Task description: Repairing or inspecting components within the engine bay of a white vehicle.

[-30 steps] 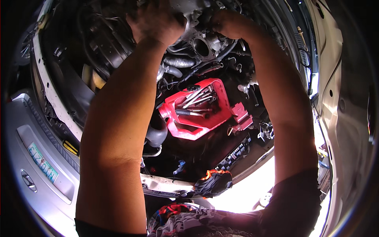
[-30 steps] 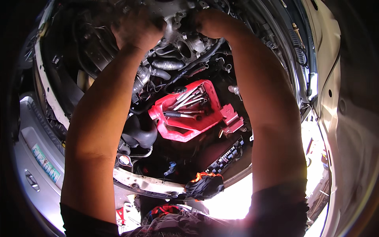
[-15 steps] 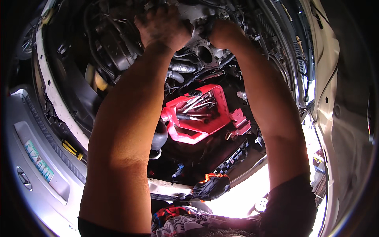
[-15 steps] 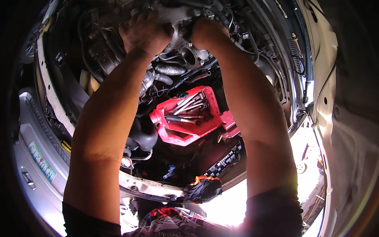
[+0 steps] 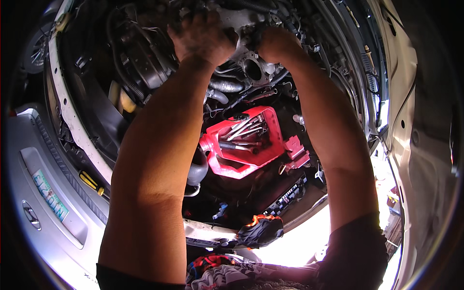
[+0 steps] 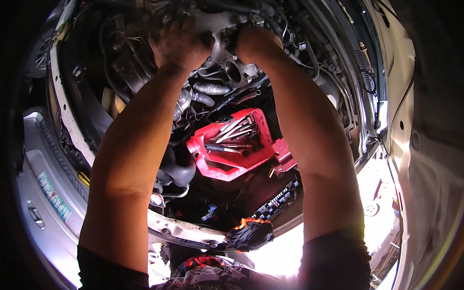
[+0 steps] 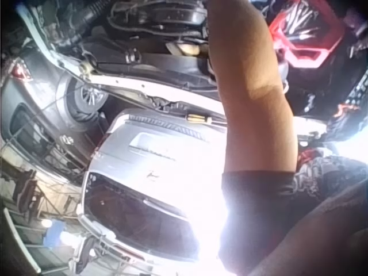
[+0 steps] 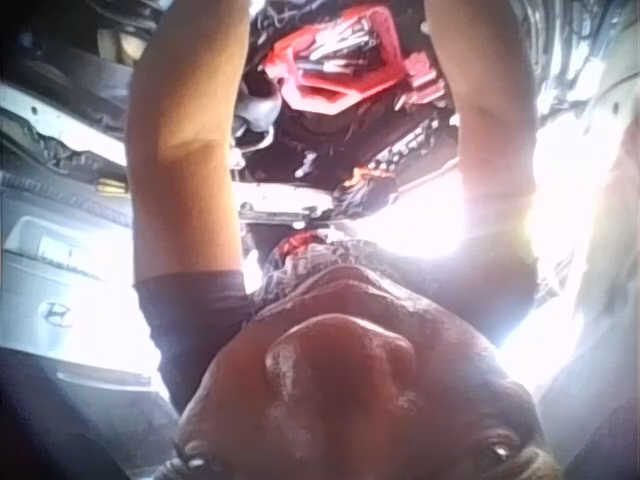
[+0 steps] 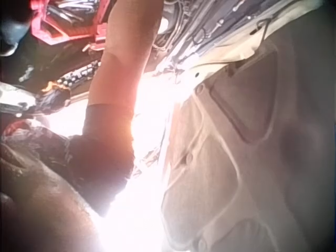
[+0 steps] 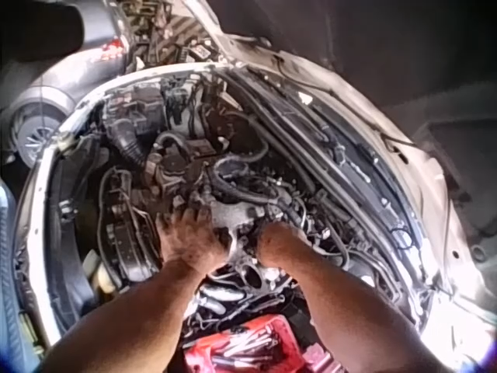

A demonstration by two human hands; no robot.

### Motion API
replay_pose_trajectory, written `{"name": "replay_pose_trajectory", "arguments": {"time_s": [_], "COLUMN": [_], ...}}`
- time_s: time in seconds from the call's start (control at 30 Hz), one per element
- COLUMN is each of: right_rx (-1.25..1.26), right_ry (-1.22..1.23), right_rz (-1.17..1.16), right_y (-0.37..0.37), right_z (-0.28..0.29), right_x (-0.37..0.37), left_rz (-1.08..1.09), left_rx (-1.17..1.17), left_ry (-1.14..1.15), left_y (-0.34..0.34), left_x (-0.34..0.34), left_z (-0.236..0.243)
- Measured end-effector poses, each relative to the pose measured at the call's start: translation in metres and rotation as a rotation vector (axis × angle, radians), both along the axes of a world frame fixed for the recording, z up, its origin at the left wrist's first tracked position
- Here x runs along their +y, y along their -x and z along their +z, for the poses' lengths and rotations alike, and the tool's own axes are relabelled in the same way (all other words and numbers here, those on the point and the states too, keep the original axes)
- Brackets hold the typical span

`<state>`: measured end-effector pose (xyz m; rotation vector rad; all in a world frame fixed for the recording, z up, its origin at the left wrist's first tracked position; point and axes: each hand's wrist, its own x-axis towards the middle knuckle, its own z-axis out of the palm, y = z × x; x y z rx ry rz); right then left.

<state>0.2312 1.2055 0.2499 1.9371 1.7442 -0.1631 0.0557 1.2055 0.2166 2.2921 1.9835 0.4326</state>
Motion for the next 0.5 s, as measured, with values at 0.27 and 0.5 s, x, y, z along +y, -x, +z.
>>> {"name": "replay_pose_trajectory", "arguments": {"time_s": [0.27,0.5], "right_rx": [0.257,0.111], "right_ry": [0.055,0.040], "right_rz": [0.627,0.470], "right_y": [-0.058,-0.038], "right_z": [0.007,0.009], "right_x": [0.005,0.001], "left_rz": [-0.003,-0.021], "left_rx": [0.001,0.009], "left_ry": [-0.004,-0.014], "left_y": [-0.004,0.004], "left_x": [0.001,0.002], "left_z": [0.003,0.003]}}
